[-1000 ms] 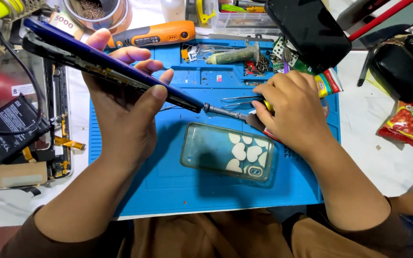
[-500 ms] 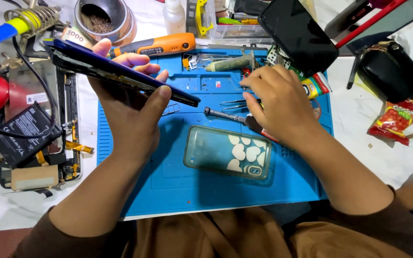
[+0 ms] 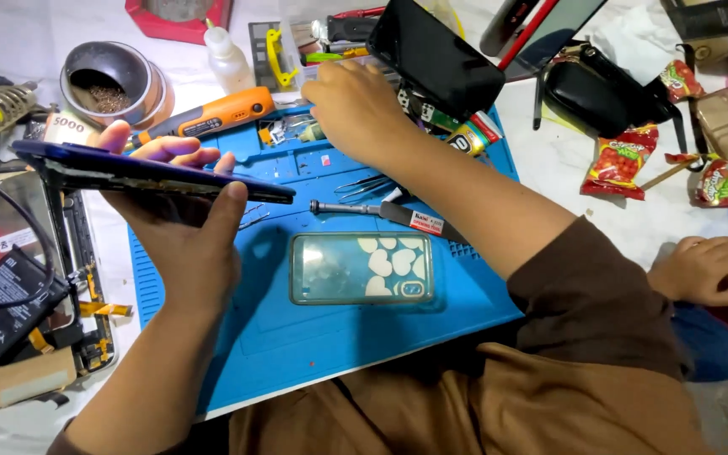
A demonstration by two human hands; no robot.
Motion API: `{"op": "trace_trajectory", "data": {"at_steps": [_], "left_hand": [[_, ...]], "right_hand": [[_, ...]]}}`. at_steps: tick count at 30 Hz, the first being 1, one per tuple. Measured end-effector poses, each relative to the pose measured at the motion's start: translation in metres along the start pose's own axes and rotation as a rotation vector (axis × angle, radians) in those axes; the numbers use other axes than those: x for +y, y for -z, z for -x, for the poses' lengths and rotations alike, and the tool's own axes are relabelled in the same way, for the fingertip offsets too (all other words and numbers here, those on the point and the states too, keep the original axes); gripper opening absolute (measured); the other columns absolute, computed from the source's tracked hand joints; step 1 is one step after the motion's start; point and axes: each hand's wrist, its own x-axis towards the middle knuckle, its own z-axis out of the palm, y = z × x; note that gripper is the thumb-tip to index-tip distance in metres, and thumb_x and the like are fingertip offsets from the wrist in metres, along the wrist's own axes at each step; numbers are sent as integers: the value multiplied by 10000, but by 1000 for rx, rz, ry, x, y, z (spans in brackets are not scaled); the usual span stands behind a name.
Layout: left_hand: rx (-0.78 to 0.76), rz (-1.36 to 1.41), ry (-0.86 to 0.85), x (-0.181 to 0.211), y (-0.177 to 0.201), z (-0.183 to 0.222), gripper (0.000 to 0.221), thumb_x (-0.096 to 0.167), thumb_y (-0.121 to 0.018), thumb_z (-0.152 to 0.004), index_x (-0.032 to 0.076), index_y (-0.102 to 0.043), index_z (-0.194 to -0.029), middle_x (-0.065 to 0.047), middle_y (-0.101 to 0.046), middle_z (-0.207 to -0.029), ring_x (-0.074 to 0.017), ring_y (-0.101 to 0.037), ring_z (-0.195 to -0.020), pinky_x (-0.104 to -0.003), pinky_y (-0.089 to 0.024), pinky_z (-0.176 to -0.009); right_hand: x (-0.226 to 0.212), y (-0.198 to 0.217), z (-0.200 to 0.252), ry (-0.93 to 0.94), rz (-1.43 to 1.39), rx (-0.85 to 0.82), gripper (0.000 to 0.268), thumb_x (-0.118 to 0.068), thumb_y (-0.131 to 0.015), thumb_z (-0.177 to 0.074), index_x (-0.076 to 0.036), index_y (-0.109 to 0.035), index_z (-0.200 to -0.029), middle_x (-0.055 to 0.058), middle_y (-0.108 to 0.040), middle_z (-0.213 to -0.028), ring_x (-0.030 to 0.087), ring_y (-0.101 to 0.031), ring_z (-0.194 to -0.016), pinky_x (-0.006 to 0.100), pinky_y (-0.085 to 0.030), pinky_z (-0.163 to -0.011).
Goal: Applying adhesive to a mobile phone frame and securing internal components during a repair process.
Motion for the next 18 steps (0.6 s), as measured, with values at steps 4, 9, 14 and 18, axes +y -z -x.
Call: {"op": "trace_trajectory", "data": {"at_steps": [4, 9, 14, 18], "left_hand": [[11, 46, -2, -9, 7, 2, 636, 55, -627, -759, 182, -209, -1222, -119, -404, -1059, -207, -463, -952, -328, -438, -916], [-16, -12, 3, -9, 13, 2, 610, 73, -645, -779, 208, -218, -1193, -77, -456, -1042, -208, -512, -944, -300, -478, -818], [3, 49, 51, -13, 14, 1, 605, -10, -629, -770, 224, -234, -1164, -82, -464, -1047, -216, -507, -957, -324, -495, -803], [-3, 65, 36, -15, 15, 2, 608, 1, -645, -770, 220, -236, -1162, -86, -458, -1053, -221, -521, -963, -328, -515, -784]], "right_hand": [[8, -22, -10, 26, 15, 92, 77, -125, -498, -735, -102, -569, -718, 71, -517, -683, 294, -503, -626, 411, -387, -478], [11, -14, -7, 87, 2, 143, 51, -106, -570, -717, -147, -552, -693, 42, -523, -687, 259, -497, -611, 376, -366, -463], [9, 9, 12, 78, -101, 185, 47, -62, -529, -800, -106, -542, -793, 91, -460, -825, 243, -433, -722, 337, -353, -425], [5, 43, 37, 174, -331, 276, 73, 13, -451, -862, -17, -458, -928, 141, -455, -853, 249, -431, -746, 327, -361, -519]]}}
